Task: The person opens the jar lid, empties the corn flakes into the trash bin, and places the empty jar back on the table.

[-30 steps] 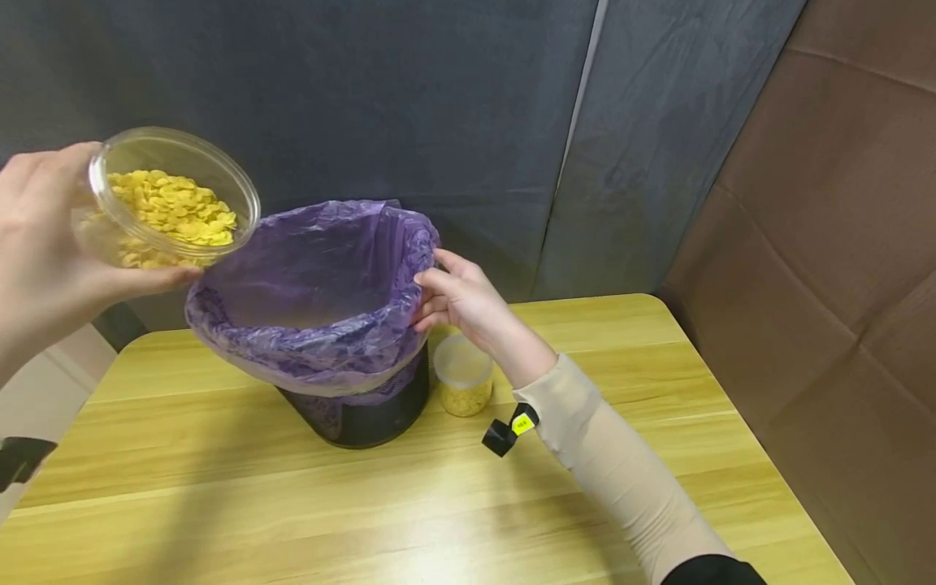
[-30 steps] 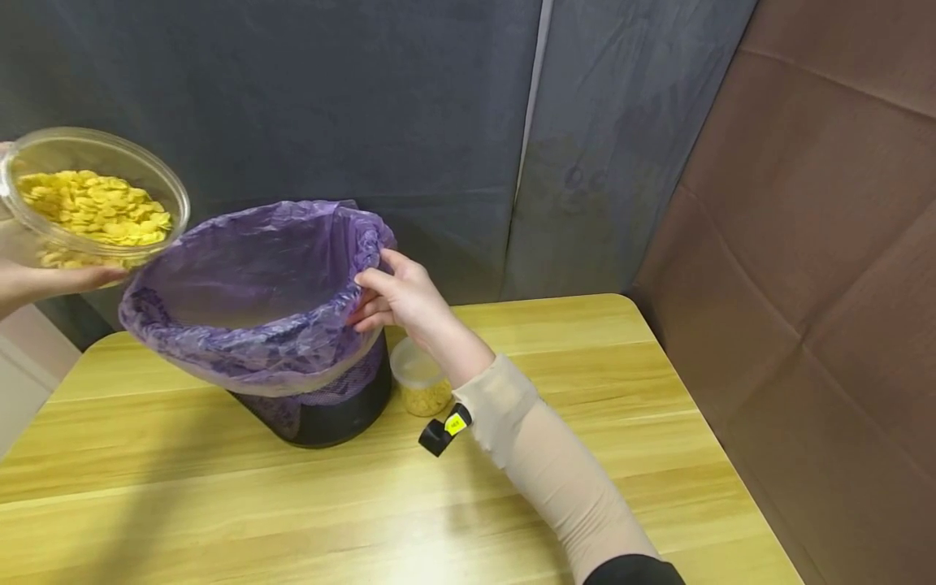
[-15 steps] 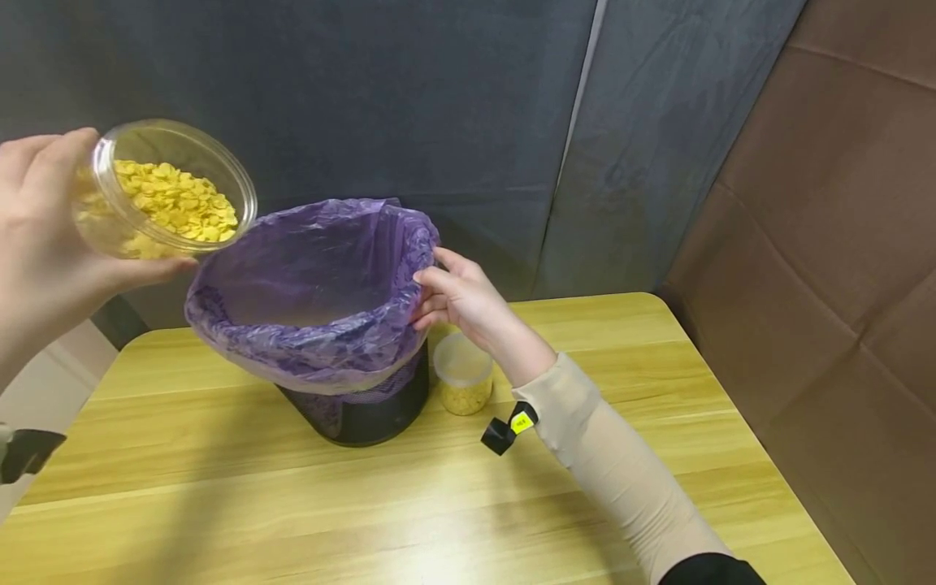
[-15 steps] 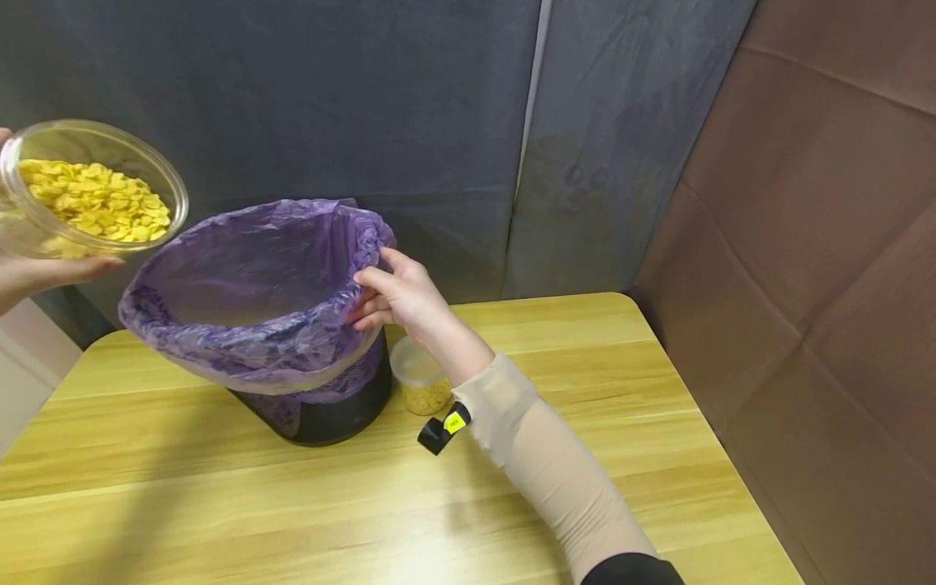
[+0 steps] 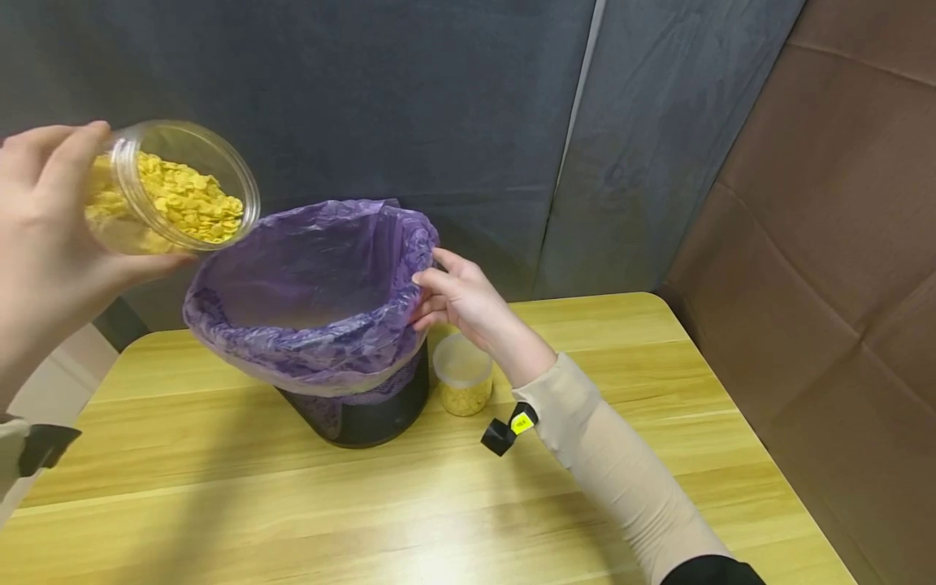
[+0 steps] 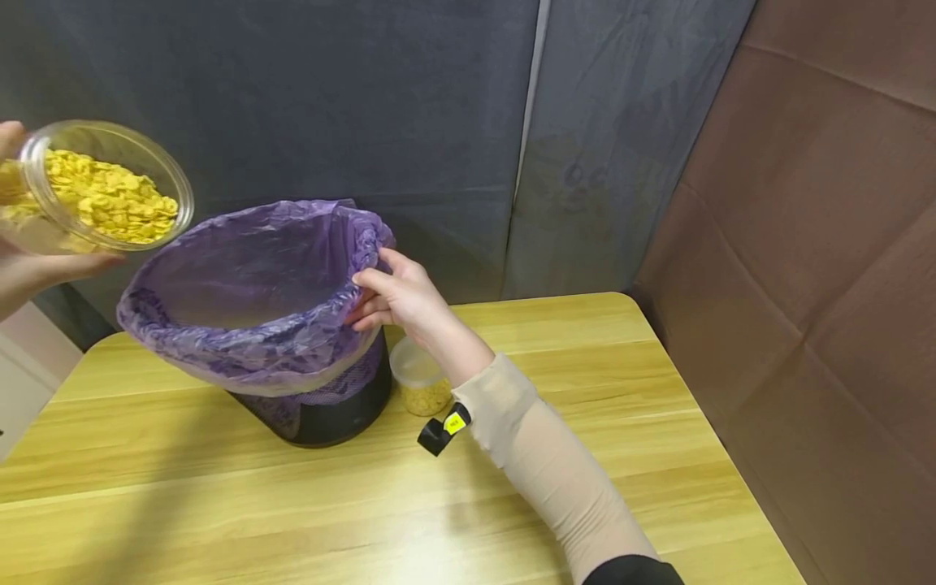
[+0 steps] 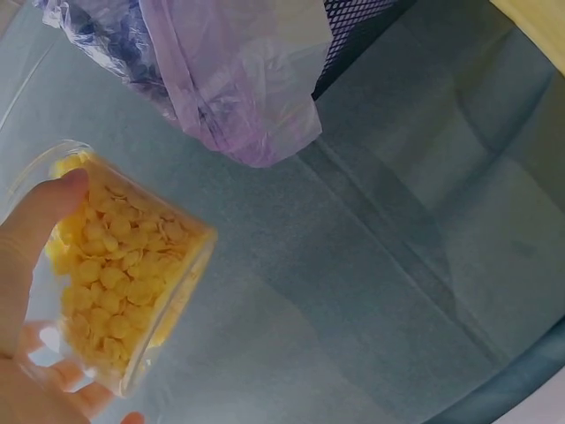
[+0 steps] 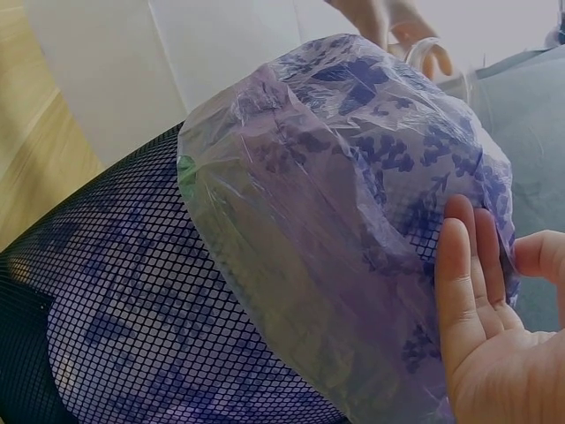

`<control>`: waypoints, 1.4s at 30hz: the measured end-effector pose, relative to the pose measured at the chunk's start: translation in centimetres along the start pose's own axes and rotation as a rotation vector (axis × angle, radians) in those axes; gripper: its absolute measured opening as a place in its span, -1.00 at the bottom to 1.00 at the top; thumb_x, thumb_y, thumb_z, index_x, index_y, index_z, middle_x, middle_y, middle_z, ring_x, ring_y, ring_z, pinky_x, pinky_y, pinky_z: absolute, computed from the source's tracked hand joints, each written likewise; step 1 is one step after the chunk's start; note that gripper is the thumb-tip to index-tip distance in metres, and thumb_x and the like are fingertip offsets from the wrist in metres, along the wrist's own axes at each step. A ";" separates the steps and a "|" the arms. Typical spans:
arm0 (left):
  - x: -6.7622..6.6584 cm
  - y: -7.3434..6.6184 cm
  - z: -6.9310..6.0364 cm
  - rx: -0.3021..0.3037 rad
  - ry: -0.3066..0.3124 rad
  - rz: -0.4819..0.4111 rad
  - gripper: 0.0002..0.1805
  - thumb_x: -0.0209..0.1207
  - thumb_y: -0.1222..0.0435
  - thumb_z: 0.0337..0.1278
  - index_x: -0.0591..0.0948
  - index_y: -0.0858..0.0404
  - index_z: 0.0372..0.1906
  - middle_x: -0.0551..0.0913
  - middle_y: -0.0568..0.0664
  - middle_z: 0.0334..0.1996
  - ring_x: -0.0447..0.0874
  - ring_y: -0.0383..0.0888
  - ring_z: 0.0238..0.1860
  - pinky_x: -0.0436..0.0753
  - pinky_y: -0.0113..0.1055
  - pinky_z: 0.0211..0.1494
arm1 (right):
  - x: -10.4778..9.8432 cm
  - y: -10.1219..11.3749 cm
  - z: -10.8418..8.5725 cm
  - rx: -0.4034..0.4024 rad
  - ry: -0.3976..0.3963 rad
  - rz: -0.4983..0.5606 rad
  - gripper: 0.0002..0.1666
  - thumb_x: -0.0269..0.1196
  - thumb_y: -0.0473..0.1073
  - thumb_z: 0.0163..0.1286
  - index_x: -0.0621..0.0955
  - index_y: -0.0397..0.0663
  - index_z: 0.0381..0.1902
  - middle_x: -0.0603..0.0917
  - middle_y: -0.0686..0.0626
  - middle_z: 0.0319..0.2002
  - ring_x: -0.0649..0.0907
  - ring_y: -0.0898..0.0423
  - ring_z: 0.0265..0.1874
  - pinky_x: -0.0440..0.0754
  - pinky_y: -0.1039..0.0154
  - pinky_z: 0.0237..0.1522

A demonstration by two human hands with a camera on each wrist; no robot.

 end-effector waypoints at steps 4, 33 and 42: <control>-0.1 -0.5 0.2 0.051 -0.018 0.016 0.32 0.17 -0.51 -0.47 0.23 0.32 0.40 0.19 0.40 0.32 0.05 0.22 0.37 -0.01 0.08 0.40 | 0.0 0.0 0.0 -0.001 0.000 0.003 -0.34 0.02 -0.41 0.38 0.16 -0.24 0.41 0.55 -0.12 -0.62 0.59 0.07 -0.71 0.66 0.20 -0.56; 0.2 -1.8 0.6 0.148 -0.007 0.038 0.09 0.42 -0.12 -0.27 0.25 0.33 0.38 0.15 0.39 0.34 -0.02 0.21 0.39 -0.04 0.13 0.39 | 0.1 -0.3 -0.2 0.007 0.000 0.010 -0.34 0.03 -0.40 0.38 0.16 -0.21 0.41 0.55 -0.12 -0.62 0.59 0.06 -0.70 0.66 0.20 -0.56; 0.3 -2.1 0.7 0.241 -0.025 0.062 0.06 0.13 -0.32 -0.13 0.27 0.35 0.36 0.17 0.43 0.32 -0.01 0.26 0.39 -0.04 0.14 0.39 | 0.1 -0.2 -0.1 0.011 -0.010 0.016 -0.31 0.03 -0.40 0.38 0.13 -0.20 0.43 0.55 -0.10 -0.61 0.59 0.08 -0.71 0.66 0.21 -0.56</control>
Point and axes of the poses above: each hand's wrist, its own z-axis towards the middle knuckle, its own x-axis out of the palm, y = z × x, the point moved 8 cm from there along z, towards the middle knuckle
